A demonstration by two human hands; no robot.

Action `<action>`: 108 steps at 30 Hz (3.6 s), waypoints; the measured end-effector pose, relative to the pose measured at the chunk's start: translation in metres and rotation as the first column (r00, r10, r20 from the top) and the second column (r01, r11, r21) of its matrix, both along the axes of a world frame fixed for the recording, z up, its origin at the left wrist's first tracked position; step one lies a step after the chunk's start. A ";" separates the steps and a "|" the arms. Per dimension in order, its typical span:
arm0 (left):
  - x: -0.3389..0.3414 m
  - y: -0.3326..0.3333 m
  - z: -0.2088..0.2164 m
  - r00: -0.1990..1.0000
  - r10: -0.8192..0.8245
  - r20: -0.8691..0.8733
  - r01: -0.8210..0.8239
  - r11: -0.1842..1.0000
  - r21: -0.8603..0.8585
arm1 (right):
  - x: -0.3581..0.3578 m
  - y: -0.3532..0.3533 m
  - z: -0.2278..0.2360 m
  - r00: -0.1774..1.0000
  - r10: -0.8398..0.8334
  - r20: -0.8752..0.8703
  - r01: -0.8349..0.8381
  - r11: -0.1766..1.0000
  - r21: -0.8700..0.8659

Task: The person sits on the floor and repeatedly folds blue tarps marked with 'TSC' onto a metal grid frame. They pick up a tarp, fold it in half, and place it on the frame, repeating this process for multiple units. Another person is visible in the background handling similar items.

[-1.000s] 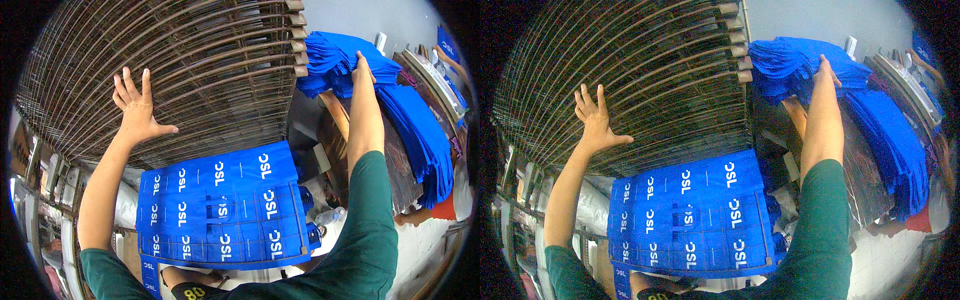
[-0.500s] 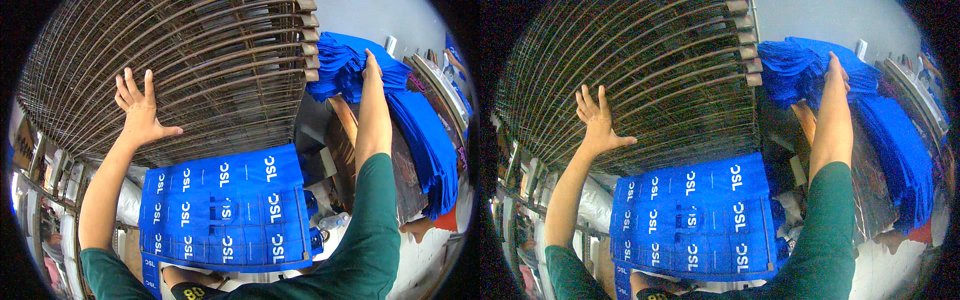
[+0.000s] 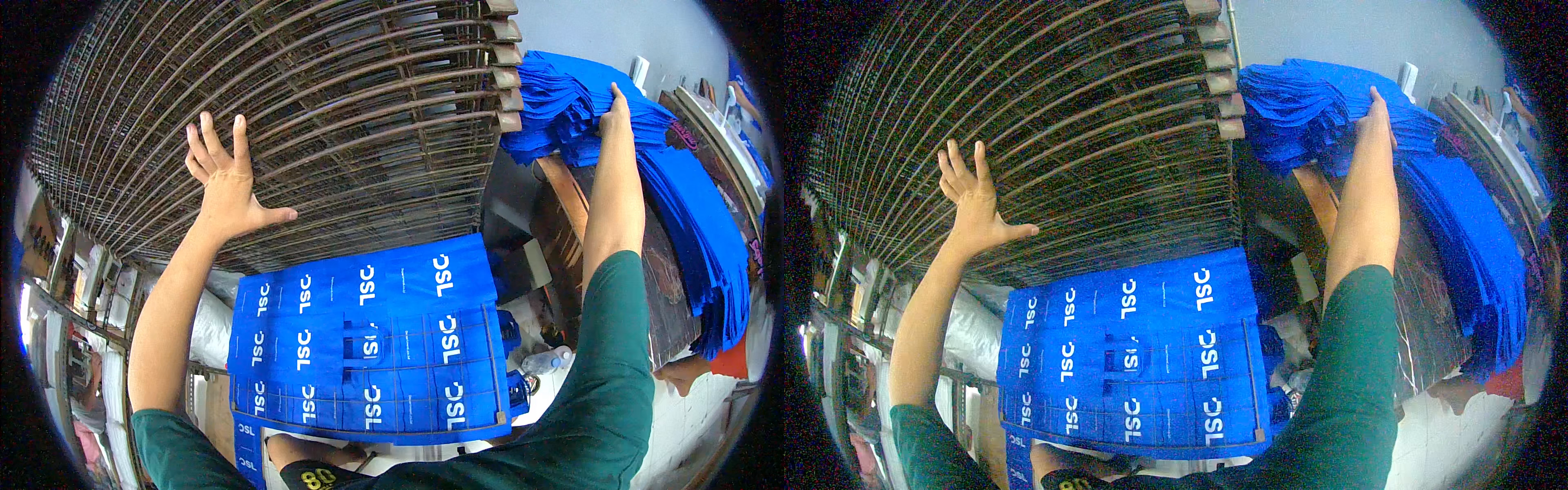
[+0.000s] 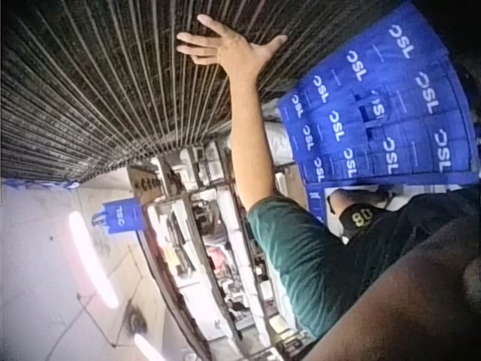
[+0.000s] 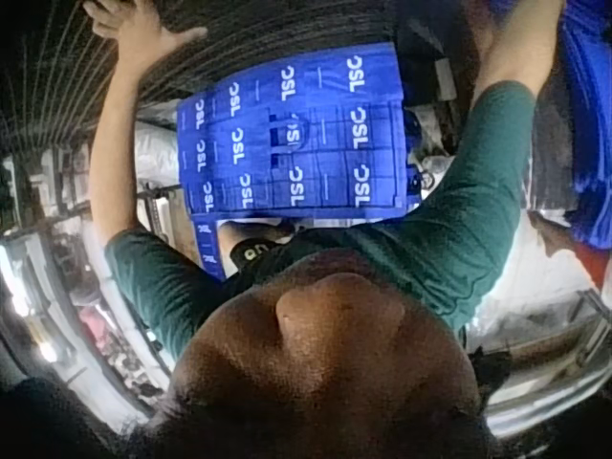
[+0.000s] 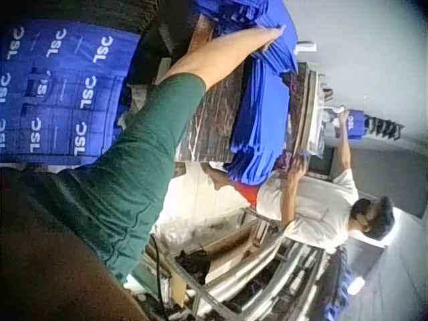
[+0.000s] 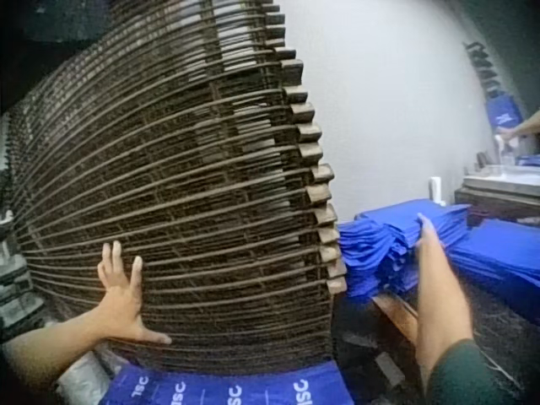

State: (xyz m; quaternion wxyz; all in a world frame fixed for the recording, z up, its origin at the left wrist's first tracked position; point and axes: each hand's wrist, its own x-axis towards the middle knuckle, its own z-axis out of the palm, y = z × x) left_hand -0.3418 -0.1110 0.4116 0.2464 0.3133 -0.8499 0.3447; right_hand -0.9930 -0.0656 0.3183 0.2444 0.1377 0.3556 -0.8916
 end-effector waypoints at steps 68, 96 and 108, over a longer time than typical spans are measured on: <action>-0.185 0.350 -0.259 0.463 0.487 -0.740 0.493 -0.836 -0.241 | 0.349 0.501 0.133 0.042 0.769 -0.638 -0.312 0.617 0.723; -0.596 0.319 -0.116 0.638 0.615 -0.463 0.762 -0.418 0.494 | 0.157 0.470 0.047 0.004 0.982 -0.189 0.912 0.074 0.403; -0.611 0.306 -0.091 0.807 0.268 -0.526 0.576 -0.551 0.603 | 0.131 0.445 0.004 0.225 0.906 -0.359 0.966 -0.159 0.205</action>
